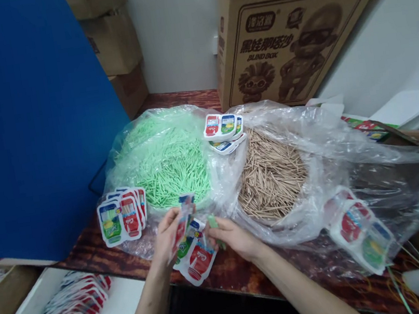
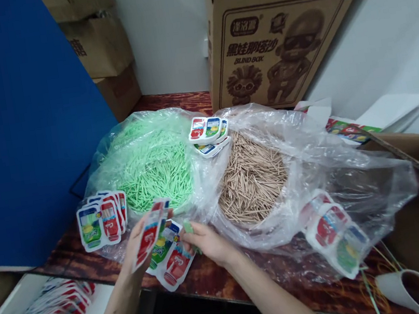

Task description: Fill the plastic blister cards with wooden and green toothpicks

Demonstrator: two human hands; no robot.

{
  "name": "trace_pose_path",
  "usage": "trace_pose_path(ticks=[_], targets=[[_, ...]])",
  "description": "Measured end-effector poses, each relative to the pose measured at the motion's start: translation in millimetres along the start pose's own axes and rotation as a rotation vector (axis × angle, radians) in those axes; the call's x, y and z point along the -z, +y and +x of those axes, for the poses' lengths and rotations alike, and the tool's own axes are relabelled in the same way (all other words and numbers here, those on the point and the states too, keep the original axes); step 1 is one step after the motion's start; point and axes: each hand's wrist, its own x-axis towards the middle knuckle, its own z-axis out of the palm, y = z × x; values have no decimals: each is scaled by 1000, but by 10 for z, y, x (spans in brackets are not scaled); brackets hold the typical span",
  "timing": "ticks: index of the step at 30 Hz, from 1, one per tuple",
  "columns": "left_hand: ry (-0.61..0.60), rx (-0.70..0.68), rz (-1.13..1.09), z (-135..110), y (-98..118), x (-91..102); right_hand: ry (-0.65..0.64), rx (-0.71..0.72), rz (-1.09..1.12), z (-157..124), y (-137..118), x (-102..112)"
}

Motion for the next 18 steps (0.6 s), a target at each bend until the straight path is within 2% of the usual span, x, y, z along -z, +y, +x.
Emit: trace_pose_path(ticks=[3, 6, 11, 18], targets=[[102, -84, -39, -7, -37, 206, 300, 190, -337, -256, 138, 25], [142, -109, -52, -53, -153, 350, 463, 247, -471, -422, 375, 62], [140, -80, -85, -99, -249, 392, 484, 280, -484, -456, 609, 94], [139, -48, -88, -54, -280, 419, 482, 287, -468, -475, 564, 90]])
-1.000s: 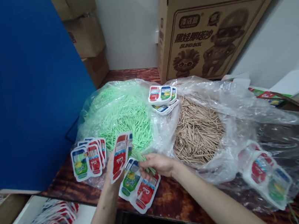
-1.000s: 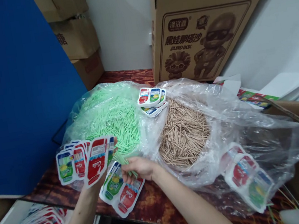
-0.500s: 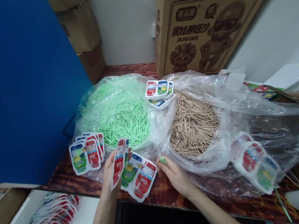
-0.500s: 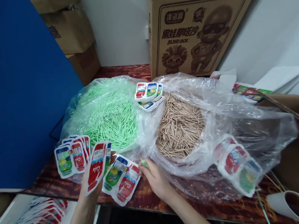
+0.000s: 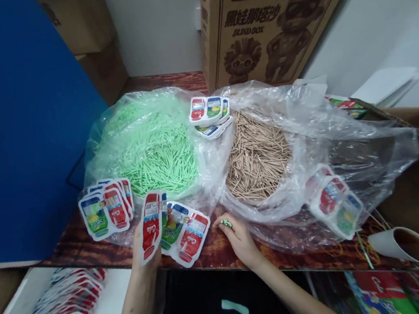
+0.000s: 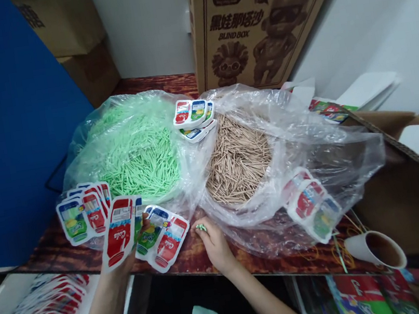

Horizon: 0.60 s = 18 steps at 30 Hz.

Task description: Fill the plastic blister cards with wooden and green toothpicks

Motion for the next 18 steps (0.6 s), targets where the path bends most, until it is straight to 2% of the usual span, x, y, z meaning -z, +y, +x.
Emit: trace_pose_path(ticks=[8, 18], targets=[[20, 0, -7, -45, 41, -78, -32, -34, 31, -3, -18, 18], [-10, -21, 0, -45, -7, 7, -25, -34, 17, -18, 1, 15]])
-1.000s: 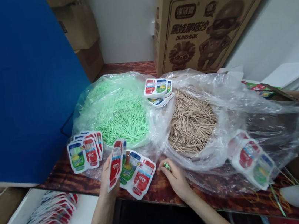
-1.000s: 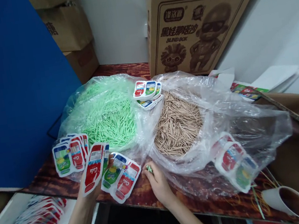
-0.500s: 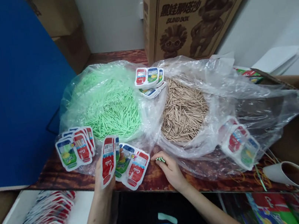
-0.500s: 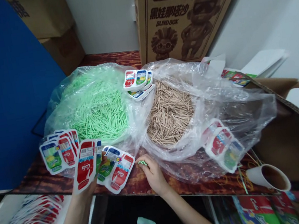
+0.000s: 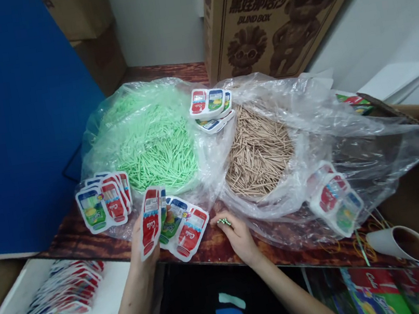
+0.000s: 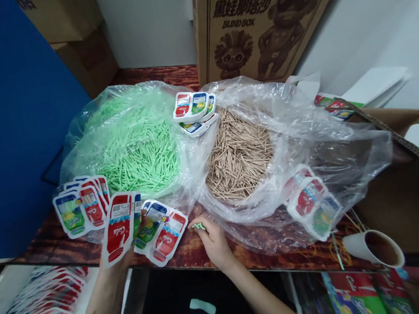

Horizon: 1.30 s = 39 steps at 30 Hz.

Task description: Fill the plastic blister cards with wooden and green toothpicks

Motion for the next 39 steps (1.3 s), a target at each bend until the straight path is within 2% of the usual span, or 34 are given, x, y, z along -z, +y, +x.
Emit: trace_pose_path(ticks=[5, 11, 17, 20, 22, 24, 28, 31, 33, 35, 39], targets=[[75, 27, -8, -20, 63, -77, 3, -6, -8, -2, -6, -2], [108, 64, 25, -66, 116, -170, 9, -19, -16, 6, -1, -1], [45, 131, 95, -133, 189, -205, 24, -14, 29, -15, 30, -24], [42, 142, 86, -154, 255, -228, 49, -66, 73, 37, 19, -23], [51, 143, 70, -154, 283, -221, 40, -90, 94, 166, -63, 7], [74, 139, 57, -149, 302, -202, -10, -56, 46, 383, -225, 60], [102, 134, 37, -159, 347, -171, -107, 164, -232, 989, -668, 126], [108, 155, 32, -186, 393, -165, -245, 264, -528, 1437, -912, 51], [113, 164, 20, -203, 425, -162, -405, 309, -798, 1670, -981, -56], [115, 159, 8, -213, 456, -157, -502, 324, -935, 1837, -982, -181], [126, 149, 13, -213, 502, -137, -554, 322, -1017, 1973, -883, -414]])
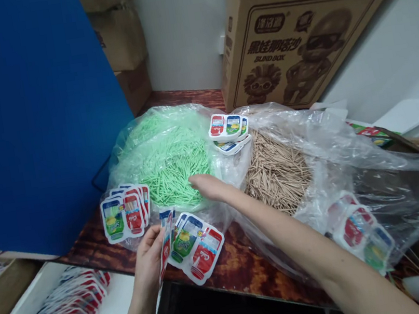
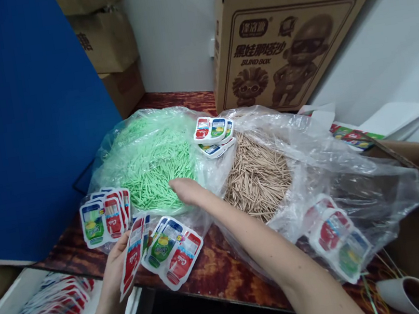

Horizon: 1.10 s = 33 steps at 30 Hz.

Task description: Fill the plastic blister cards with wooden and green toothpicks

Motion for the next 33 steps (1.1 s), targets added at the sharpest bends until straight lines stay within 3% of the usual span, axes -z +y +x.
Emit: trace_pose_path(ticks=[4, 8, 15, 19, 24, 27, 30, 33], targets=[[3, 6, -2, 15, 21, 34, -41, 4, -32, 31, -120, -164], [-1, 12, 1, 24, 18, 71, -41, -85, -11, -2, -222, -270], [9, 15, 5, 8, -25, 85, -61, -287, 252, 185, -72, -214], [0, 8, 18, 14, -33, 71, -15, -369, 551, 221, 114, -37], [-26, 5, 42, 9, -99, 33, 20, -331, 995, -58, 200, 143], [-61, -4, 59, 14, -221, 17, 21, -286, 1229, -324, 179, 105], [-161, -26, 176, 19, -368, 0, -1, -273, 1691, -592, 147, -18], [-270, -63, 346, 11, -492, -37, 56, -245, 2066, -821, 93, -95]])
